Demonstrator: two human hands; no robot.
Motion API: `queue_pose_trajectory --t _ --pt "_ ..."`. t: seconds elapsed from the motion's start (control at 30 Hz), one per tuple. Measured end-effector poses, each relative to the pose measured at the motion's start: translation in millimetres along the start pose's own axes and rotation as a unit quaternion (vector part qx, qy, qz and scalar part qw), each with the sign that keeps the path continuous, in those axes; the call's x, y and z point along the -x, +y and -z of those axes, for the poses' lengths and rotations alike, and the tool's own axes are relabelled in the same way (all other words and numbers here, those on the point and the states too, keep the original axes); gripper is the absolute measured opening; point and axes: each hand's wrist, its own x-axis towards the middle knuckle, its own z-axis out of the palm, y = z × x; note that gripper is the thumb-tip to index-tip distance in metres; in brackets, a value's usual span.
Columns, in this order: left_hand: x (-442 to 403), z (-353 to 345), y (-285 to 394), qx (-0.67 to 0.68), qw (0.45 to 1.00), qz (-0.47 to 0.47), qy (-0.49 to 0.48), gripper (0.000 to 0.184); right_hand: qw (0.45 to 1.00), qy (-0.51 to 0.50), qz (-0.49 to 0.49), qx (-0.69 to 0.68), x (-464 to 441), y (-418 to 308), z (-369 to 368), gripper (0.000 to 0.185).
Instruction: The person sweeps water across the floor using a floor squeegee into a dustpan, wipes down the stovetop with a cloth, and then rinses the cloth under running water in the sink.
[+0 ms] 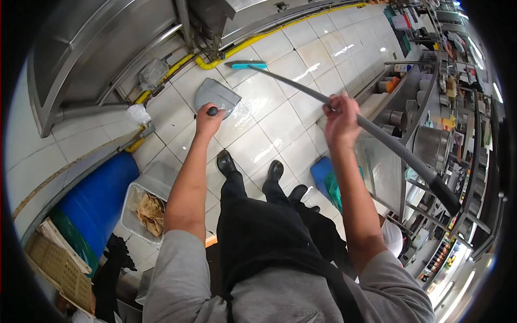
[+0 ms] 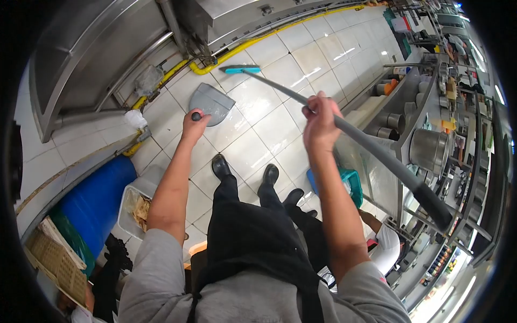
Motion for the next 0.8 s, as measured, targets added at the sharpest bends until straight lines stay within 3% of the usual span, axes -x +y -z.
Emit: queue_pose_trajectory --t 0.07,0.2,0.33,0.53,0.63,0.8 --pt "1 3 16 -0.035 0.999 -0.034 -0.005 0.021 0.999 0.039 -0.016 -0.005 11 15 -3 0.031" --pt "-7 -7 0 0.005 0.999 -0.046 -0.025 0.020 0.999 -0.008 -0.029 -0.023 77 1 21 0.030" --pt "3 5 -18 0.076 0.995 -0.046 -0.047 0.019 0.991 0.077 -0.102 -0.026 99 -39 40 0.026" --pt "63 43 -27 0.108 0.990 -0.085 -0.028 0.020 0.983 0.133 -0.115 0.049 110 -157 102 0.029" --pt "93 61 -17 0.120 0.989 -0.083 -0.015 0.021 0.988 0.076 -0.082 0.102 116 -231 137 0.038" --pt "158 100 28 0.123 0.989 -0.077 -0.001 0.023 0.987 0.094 -0.062 0.113 135 -262 182 0.042"
